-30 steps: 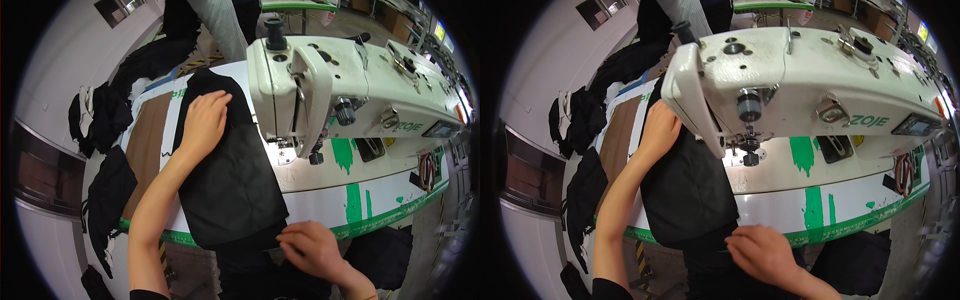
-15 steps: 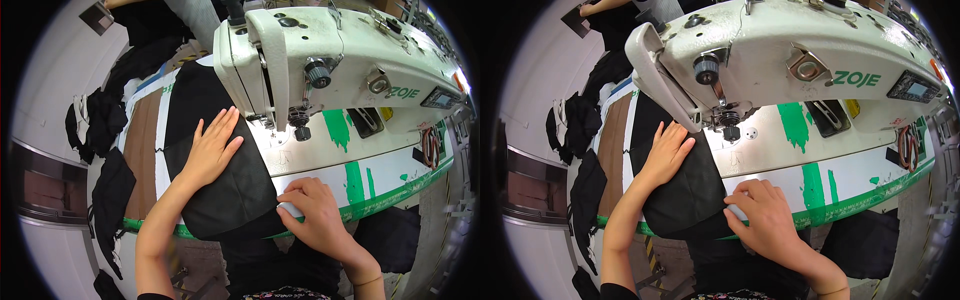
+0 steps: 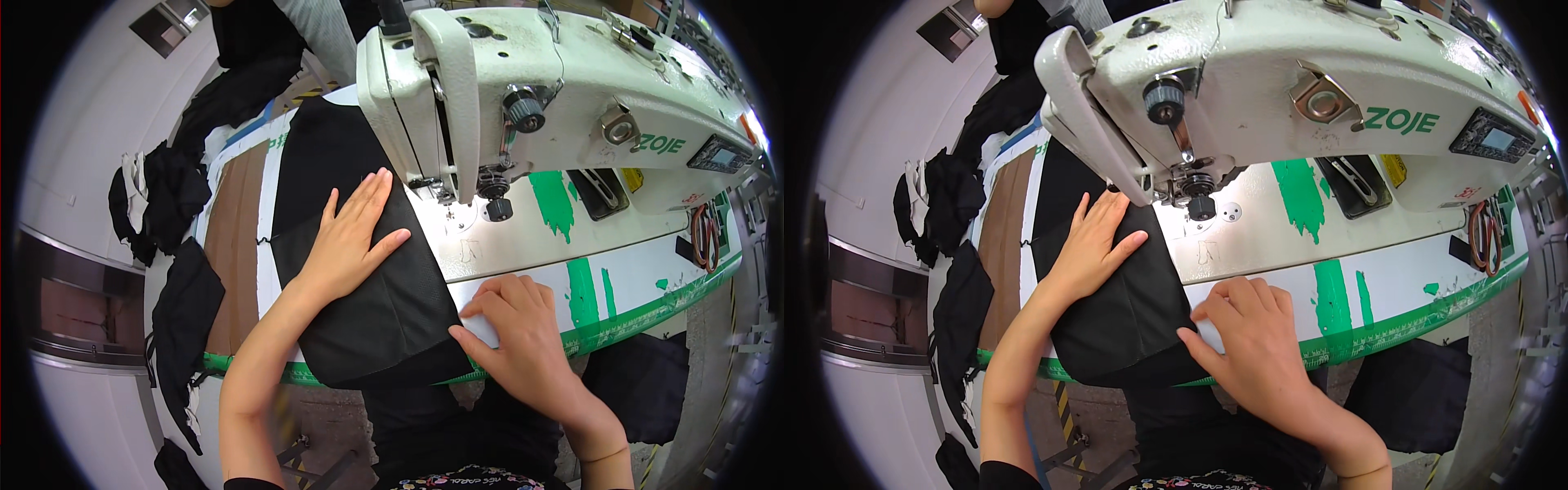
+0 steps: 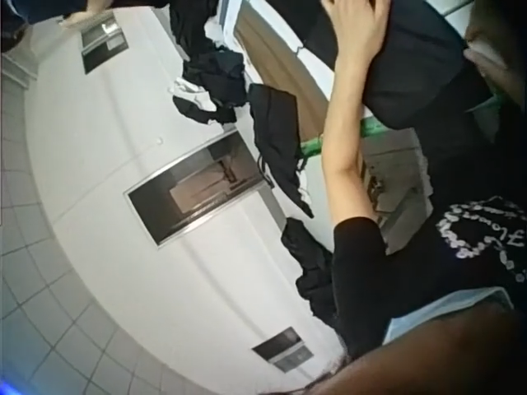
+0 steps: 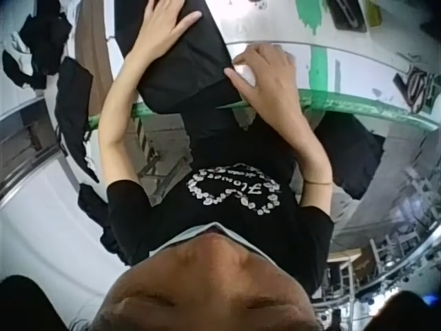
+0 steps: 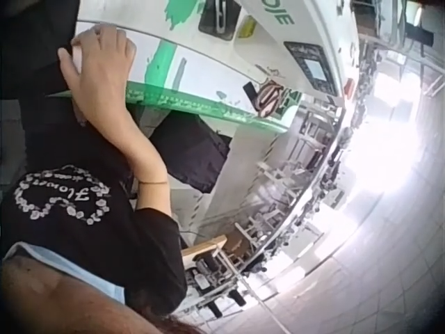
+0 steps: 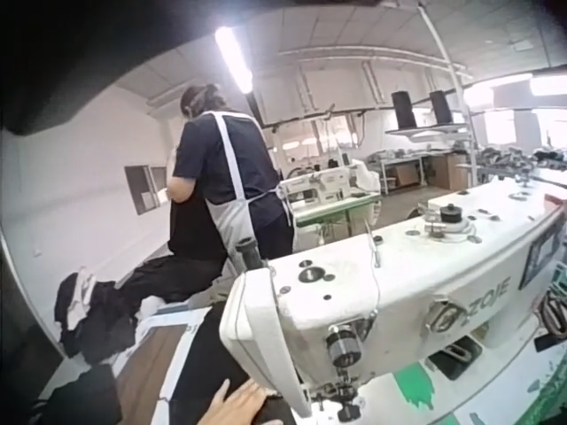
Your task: Sewing black fabric pieces together using an industrial sewing machine.
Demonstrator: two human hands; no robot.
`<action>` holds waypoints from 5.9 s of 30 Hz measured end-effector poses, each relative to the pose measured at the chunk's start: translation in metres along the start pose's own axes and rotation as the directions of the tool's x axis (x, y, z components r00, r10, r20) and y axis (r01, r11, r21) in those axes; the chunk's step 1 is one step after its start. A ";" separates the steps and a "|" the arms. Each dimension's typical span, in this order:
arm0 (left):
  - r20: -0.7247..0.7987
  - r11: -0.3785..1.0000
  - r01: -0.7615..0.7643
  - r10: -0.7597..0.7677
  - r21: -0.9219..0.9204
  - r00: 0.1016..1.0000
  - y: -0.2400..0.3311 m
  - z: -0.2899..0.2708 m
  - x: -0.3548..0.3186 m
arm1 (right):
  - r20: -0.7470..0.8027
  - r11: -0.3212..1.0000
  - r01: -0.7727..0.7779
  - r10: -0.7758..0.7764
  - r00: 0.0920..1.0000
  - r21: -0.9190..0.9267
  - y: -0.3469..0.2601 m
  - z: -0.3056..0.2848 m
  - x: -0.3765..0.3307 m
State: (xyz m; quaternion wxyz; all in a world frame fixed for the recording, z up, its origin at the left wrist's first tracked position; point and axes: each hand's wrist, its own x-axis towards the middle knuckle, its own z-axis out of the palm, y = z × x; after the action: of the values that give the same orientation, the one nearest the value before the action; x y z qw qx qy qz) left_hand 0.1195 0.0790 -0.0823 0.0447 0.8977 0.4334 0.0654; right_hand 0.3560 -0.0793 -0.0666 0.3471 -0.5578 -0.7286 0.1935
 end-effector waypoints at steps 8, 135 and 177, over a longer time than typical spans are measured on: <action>-0.018 0.999 -0.032 0.032 -0.039 0.999 0.003 0.001 -0.003 | 0.215 0.891 0.252 -0.180 0.960 -0.378 -0.019 0.050 -0.019; -0.044 0.889 -0.329 0.333 -0.318 0.942 0.036 0.002 -0.005 | 0.105 0.902 0.260 -0.239 0.965 -0.345 0.065 -0.002 0.069; 0.056 0.911 -0.335 0.358 -0.241 0.932 0.070 0.000 -0.052 | 0.072 0.889 0.407 -0.402 0.913 -0.209 0.065 -0.001 0.067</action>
State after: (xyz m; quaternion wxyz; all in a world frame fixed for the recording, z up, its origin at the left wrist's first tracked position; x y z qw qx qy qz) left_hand 0.1413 -0.0047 -0.0764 0.1565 0.9514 0.2540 0.0768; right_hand 0.3916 0.0035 -0.0897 0.3064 -0.4261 -0.8501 0.0430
